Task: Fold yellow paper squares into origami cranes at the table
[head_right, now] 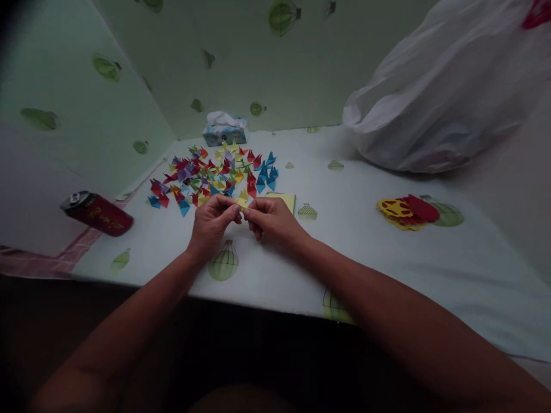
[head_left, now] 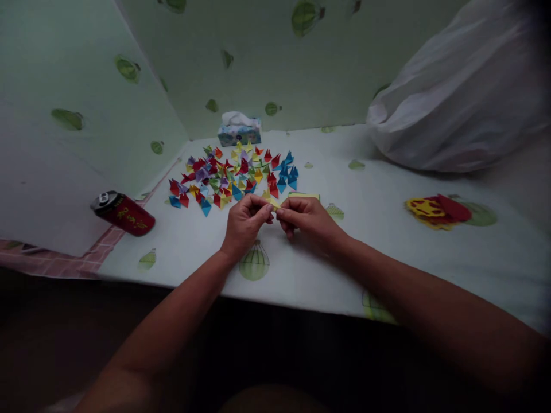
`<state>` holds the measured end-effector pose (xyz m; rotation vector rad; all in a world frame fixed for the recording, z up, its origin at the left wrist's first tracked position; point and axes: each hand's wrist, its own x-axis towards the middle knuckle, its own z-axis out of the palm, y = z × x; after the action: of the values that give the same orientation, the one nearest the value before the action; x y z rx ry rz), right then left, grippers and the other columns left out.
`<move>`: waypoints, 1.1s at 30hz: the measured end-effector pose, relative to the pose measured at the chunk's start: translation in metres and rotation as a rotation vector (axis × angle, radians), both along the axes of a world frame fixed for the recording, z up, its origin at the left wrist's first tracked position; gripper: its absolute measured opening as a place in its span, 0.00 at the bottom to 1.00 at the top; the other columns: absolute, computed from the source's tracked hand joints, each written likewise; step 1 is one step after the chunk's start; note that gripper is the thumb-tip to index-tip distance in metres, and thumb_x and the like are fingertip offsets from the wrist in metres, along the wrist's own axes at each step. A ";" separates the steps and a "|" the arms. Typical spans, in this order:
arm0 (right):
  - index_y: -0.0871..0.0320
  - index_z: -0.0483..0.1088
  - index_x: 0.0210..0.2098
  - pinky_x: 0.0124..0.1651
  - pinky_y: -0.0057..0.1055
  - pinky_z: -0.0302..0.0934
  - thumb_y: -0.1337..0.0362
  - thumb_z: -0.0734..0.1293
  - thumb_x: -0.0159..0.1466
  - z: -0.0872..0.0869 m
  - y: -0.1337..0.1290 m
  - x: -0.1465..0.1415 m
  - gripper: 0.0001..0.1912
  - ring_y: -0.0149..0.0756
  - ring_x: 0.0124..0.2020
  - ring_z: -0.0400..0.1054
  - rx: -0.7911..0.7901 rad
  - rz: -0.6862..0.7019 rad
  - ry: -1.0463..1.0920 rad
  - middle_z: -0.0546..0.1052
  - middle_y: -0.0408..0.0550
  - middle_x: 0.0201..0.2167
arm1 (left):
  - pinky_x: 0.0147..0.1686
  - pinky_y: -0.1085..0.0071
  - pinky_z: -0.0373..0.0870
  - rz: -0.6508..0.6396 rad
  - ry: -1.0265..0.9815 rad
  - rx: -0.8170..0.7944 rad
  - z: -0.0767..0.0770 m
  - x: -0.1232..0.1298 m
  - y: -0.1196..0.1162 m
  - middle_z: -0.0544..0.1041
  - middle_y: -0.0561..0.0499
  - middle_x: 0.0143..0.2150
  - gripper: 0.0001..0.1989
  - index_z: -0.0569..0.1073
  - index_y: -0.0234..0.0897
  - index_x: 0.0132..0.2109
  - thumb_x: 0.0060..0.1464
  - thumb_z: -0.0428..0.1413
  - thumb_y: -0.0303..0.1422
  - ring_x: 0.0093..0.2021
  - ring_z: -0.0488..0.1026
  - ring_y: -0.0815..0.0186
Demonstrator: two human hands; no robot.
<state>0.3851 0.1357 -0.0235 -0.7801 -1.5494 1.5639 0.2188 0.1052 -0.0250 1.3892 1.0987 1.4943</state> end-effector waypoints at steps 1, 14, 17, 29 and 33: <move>0.58 0.68 0.23 0.21 0.25 0.55 0.56 0.71 0.60 0.000 0.000 0.000 0.15 0.25 0.16 0.62 -0.016 0.004 0.016 0.71 0.40 0.17 | 0.31 0.73 0.72 -0.009 -0.011 -0.005 0.000 0.000 0.000 0.75 0.54 0.27 0.08 0.73 0.35 0.33 0.53 0.64 0.34 0.27 0.74 0.72; 0.59 0.70 0.23 0.22 0.25 0.58 0.60 0.73 0.58 -0.002 -0.003 -0.002 0.12 0.25 0.17 0.63 -0.179 -0.011 0.123 0.72 0.41 0.19 | 0.31 0.73 0.75 -0.045 -0.135 -0.048 -0.003 -0.001 0.002 0.73 0.58 0.29 0.15 0.68 0.38 0.38 0.50 0.67 0.33 0.26 0.75 0.73; 0.59 0.71 0.23 0.22 0.25 0.57 0.61 0.72 0.58 -0.002 -0.004 -0.003 0.11 0.25 0.17 0.63 -0.197 -0.014 0.142 0.72 0.41 0.19 | 0.30 0.74 0.74 -0.054 -0.151 -0.048 -0.003 0.000 0.002 0.71 0.58 0.30 0.15 0.67 0.38 0.38 0.49 0.67 0.32 0.26 0.74 0.74; 0.57 0.67 0.19 0.20 0.26 0.51 0.62 0.70 0.59 0.008 -0.005 0.000 0.14 0.25 0.15 0.57 -0.019 -0.044 -0.033 0.67 0.38 0.13 | 0.28 0.76 0.70 -0.098 -0.108 -0.111 -0.004 -0.004 0.004 0.73 0.57 0.27 0.18 0.73 0.36 0.48 0.52 0.66 0.35 0.25 0.71 0.74; 0.58 0.67 0.20 0.19 0.26 0.50 0.62 0.68 0.59 0.008 -0.002 0.001 0.13 0.25 0.14 0.57 0.018 -0.027 -0.110 0.67 0.38 0.13 | 0.26 0.76 0.69 -0.114 -0.083 -0.199 -0.004 -0.005 0.004 0.75 0.55 0.24 0.14 0.75 0.33 0.37 0.51 0.67 0.39 0.23 0.71 0.73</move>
<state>0.3864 0.1332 -0.0157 -0.8855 -1.6229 1.5075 0.2141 0.1094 -0.0291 1.2208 1.0670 1.3115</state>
